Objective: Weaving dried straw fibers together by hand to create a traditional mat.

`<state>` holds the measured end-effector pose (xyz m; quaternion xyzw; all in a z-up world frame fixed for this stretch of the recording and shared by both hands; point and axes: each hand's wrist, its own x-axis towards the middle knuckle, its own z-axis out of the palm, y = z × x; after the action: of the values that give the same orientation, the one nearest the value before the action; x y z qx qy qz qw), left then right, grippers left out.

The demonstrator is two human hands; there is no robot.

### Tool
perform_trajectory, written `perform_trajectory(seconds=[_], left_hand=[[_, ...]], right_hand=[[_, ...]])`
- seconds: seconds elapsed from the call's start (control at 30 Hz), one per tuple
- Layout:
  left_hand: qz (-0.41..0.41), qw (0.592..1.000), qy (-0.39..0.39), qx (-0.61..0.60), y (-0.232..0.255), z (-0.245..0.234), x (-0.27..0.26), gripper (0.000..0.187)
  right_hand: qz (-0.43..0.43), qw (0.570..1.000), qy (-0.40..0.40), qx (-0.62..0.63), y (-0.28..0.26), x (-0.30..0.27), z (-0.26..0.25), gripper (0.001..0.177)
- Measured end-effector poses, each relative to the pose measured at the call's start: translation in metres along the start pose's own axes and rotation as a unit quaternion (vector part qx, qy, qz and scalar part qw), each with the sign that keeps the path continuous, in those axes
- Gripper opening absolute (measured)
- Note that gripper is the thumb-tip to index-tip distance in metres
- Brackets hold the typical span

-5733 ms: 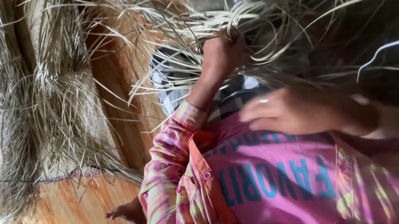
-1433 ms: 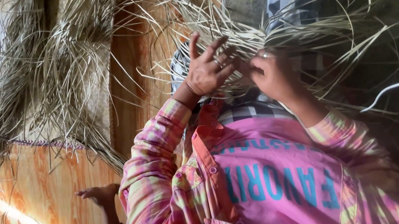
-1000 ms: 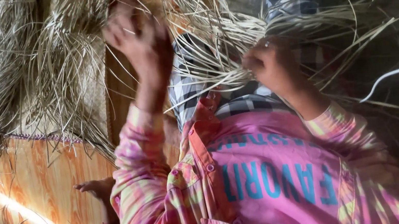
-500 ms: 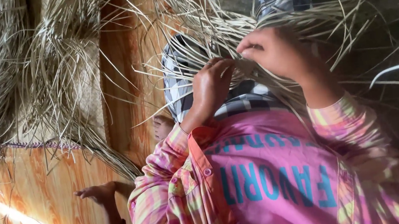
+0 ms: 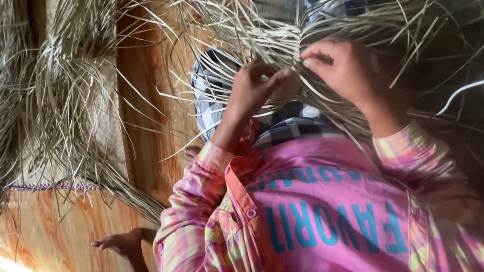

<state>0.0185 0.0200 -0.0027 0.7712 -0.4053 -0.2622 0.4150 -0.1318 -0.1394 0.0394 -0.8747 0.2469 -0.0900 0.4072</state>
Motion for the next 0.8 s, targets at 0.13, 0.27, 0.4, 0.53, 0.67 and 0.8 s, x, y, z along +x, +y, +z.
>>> perform_trajectory(seconds=[0.13, 0.27, 0.4, 0.53, 0.67, 0.8], left_hand=[[-0.261, 0.849, 0.004, -0.460, 0.034, 0.012, 0.001, 0.036], [-0.249, 0.773, 0.075, -0.579, 0.016, 0.040, -0.001, 0.029], [-0.171, 0.859, 0.118, -0.469, 0.018, 0.042, 0.001, 0.025], [-0.094, 0.934, 0.106, -0.328, 0.011, 0.039, 0.004, 0.041], [-0.115, 0.925, 0.094, -0.348, 0.006, 0.054, 0.004, 0.047], [-0.140, 0.897, 0.136, -0.397, 0.003, 0.059, 0.007, 0.047]], right_hand=[[-0.046, 0.999, 0.009, -0.025, 0.004, 0.005, 0.012, 0.016], [-0.071, 0.995, 0.002, -0.067, 0.016, 0.008, 0.022, 0.012], [-0.082, 0.993, 0.018, -0.085, 0.026, 0.011, 0.029, 0.010], [-0.064, 0.991, 0.048, -0.111, 0.034, 0.012, 0.036, 0.013], [-0.052, 0.994, 0.072, -0.066, 0.023, 0.015, 0.034, 0.018], [-0.117, 0.991, 0.037, -0.055, -0.053, 0.002, 0.020, 0.011]])
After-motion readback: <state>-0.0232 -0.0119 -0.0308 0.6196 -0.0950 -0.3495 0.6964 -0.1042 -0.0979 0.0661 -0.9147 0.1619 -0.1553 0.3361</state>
